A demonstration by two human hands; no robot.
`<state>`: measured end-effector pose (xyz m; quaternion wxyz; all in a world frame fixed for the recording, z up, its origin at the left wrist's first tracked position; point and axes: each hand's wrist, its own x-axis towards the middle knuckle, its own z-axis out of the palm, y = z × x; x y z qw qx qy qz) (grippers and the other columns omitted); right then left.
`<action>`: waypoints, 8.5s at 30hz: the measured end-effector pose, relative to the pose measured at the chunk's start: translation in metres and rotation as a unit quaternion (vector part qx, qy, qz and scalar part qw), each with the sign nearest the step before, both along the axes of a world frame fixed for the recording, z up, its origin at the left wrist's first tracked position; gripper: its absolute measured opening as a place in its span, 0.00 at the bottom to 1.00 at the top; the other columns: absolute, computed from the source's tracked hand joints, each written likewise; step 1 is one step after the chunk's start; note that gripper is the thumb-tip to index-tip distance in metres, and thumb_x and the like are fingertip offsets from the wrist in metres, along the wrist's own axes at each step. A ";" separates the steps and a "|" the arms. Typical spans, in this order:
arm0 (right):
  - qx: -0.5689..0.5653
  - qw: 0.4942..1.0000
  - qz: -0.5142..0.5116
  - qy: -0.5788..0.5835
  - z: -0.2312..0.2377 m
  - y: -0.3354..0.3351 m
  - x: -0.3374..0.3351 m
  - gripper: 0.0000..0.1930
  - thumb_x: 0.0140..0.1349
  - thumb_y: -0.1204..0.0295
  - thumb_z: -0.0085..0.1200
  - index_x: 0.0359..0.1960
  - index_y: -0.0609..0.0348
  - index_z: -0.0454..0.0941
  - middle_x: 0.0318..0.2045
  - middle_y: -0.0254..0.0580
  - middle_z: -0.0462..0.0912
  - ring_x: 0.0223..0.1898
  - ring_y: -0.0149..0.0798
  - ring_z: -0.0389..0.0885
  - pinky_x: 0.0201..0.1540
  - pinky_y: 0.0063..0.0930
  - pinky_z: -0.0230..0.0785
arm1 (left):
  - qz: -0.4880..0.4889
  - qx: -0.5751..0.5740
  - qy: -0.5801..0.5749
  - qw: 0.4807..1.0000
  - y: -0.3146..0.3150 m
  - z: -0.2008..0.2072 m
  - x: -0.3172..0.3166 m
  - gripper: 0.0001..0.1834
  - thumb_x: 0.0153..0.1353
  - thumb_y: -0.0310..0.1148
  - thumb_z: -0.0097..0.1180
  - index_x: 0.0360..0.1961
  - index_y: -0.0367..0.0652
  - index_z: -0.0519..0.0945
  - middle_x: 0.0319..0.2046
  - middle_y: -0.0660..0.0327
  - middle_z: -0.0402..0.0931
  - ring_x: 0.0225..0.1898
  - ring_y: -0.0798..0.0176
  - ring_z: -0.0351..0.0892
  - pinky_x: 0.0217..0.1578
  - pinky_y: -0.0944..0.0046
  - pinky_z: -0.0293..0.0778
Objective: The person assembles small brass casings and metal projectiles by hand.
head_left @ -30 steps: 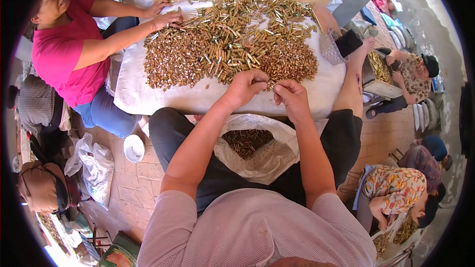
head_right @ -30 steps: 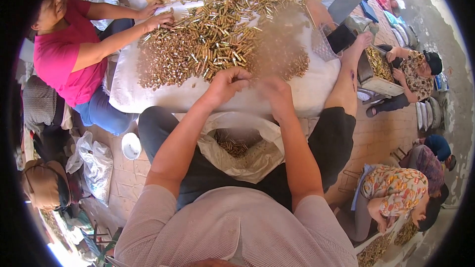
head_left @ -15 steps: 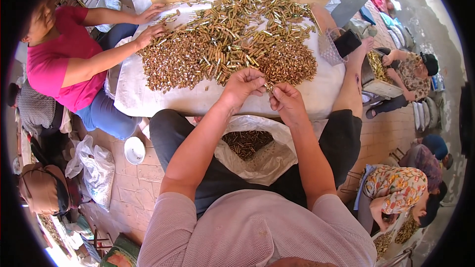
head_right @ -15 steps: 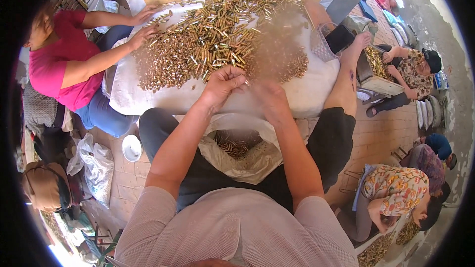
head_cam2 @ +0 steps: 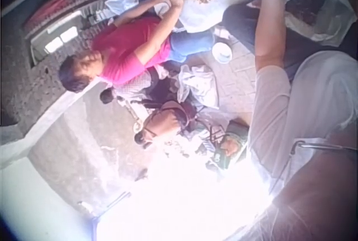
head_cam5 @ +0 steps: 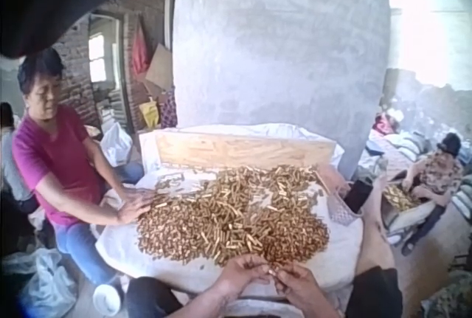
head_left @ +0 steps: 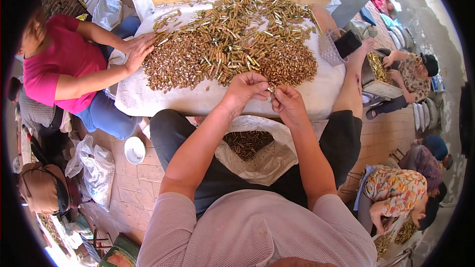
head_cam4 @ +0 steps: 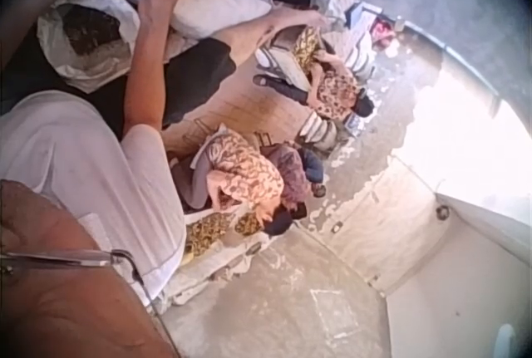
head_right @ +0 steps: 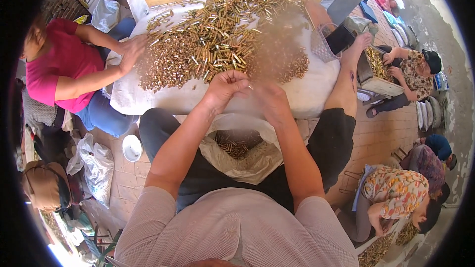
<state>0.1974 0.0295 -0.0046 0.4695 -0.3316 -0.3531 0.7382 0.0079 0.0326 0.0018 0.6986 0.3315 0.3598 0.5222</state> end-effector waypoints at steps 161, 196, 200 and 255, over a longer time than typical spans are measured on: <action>0.095 0.955 -0.019 -0.281 -0.006 0.013 0.007 0.04 0.63 0.74 0.59 0.33 0.61 0.79 0.21 0.29 0.75 0.24 0.24 0.73 0.24 0.22 0.65 | -0.005 0.049 0.087 0.995 0.004 0.002 -0.016 0.16 0.62 0.23 0.59 0.52 0.39 0.79 0.36 0.65 0.81 0.36 0.71 0.79 0.36 0.70 0.74; 0.058 0.996 0.004 -0.068 0.007 -0.002 -0.001 0.05 0.64 0.73 0.60 0.39 0.60 0.79 0.26 0.31 0.79 0.24 0.24 0.73 0.24 0.19 0.64 | -0.023 0.015 0.067 0.997 -0.002 0.007 -0.008 0.06 0.61 0.25 0.62 0.38 0.34 0.80 0.30 0.58 0.81 0.29 0.66 0.83 0.32 0.66 0.82; 0.059 0.997 0.004 -0.057 0.001 -0.001 0.002 0.06 0.64 0.72 0.60 0.40 0.59 0.80 0.26 0.31 0.79 0.24 0.24 0.73 0.24 0.19 0.64 | -0.032 0.015 0.051 0.998 -0.002 0.004 -0.006 0.07 0.61 0.26 0.63 0.37 0.35 0.80 0.30 0.58 0.81 0.29 0.65 0.83 0.32 0.66 0.83; 0.382 0.697 -0.082 -0.601 -0.037 0.040 0.032 0.07 0.56 0.78 0.60 0.37 0.63 0.82 0.33 0.49 0.82 0.34 0.46 0.81 0.40 0.35 0.74 | 0.069 0.218 0.663 0.712 0.035 -0.016 -0.009 0.07 0.53 0.28 0.62 0.34 0.43 0.83 0.35 0.52 0.77 0.41 0.48 0.78 0.42 0.49 0.75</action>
